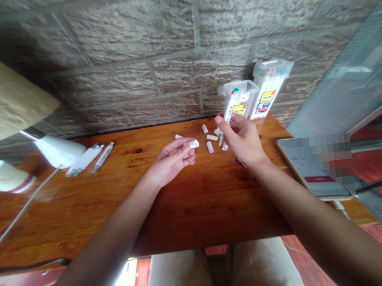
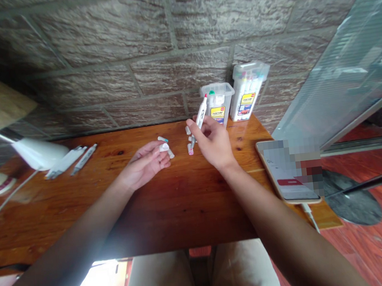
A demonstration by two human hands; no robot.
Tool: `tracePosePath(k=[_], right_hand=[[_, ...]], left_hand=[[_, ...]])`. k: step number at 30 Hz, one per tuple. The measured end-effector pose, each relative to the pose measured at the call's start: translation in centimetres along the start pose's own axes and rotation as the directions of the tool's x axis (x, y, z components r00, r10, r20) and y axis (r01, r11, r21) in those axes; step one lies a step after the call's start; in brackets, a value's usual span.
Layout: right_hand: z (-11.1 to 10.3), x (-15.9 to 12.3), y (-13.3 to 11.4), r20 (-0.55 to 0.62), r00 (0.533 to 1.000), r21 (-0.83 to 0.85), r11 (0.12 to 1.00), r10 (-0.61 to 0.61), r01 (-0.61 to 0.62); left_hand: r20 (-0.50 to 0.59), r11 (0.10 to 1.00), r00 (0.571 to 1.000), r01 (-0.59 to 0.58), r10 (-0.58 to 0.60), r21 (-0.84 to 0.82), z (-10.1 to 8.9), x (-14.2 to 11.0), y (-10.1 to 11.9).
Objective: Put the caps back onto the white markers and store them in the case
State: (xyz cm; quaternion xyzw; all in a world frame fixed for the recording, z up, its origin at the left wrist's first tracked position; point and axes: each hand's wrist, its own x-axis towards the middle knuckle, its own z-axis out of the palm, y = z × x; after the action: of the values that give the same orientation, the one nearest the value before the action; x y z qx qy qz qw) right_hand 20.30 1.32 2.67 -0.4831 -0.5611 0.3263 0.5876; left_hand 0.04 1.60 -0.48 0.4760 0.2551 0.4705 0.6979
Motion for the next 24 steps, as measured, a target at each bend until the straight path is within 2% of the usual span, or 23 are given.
tracePosePath(k=[5,8,11,20,24], right_hand=[[-0.03,0.03,0.13,-0.006,1.0,-0.013,1.0,-0.002,0.002],[-0.03,0.02,0.22,0.009,1.0,-0.019,1.0,-0.009,0.009],[-0.05,0.01,0.34,0.009,1.0,-0.024,1.0,-0.008,0.008],[-0.03,0.07,0.22,-0.01,1.0,-0.008,1.0,-0.007,0.007],[-0.11,0.08,0.07,-0.016,1.0,-0.008,1.0,-0.009,0.009]], left_hand=[[-0.086,0.99,0.991,-0.089,0.099,0.112,-0.1,0.38,-0.14],[-0.158,0.943,0.969,-0.137,0.192,0.304,-0.21,0.48,-0.23],[-0.183,0.874,0.945,-0.163,0.272,0.458,-0.22,0.45,-0.31],[-0.206,0.837,0.922,-0.183,0.329,0.516,-0.43,0.65,-0.5],[-0.238,0.849,0.911,-0.185,0.337,0.496,-0.32,0.76,-0.49]])
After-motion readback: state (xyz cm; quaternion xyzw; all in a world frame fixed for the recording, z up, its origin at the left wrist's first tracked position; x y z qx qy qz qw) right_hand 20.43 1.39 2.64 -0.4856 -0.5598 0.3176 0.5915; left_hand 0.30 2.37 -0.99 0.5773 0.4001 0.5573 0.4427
